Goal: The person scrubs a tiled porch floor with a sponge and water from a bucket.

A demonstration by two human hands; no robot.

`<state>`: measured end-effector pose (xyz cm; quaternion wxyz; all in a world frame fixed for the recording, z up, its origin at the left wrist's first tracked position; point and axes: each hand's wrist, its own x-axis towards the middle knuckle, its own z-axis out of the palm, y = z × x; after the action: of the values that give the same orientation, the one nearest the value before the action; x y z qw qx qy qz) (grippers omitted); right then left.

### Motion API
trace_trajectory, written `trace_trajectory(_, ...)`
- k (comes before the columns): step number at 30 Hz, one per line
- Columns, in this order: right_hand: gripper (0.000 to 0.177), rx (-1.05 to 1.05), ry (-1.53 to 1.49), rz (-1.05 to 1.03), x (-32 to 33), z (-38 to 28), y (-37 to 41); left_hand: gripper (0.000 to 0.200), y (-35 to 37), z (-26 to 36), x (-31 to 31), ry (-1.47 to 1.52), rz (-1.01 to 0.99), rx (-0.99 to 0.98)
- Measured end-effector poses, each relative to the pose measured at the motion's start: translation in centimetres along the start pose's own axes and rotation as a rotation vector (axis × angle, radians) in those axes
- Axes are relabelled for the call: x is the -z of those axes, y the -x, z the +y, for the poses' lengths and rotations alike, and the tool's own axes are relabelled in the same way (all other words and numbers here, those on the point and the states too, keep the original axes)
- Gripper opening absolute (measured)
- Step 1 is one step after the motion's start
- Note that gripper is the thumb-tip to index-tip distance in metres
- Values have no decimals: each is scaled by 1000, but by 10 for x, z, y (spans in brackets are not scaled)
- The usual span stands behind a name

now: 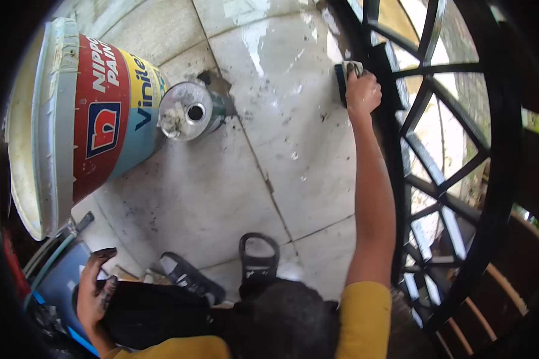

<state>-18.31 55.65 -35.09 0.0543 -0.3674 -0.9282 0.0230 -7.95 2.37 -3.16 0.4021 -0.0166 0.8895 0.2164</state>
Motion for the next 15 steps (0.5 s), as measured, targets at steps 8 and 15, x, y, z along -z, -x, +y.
trace_trajectory(8, 34, 278, 128, 106, -17, 59, 109, 56, -1, -12, 2, 4, 12, 2)
trace_trajectory(15, 45, 28, 241, -168, 11, 46, 85, 56, -2, -8, 4, -3, -78, -47)
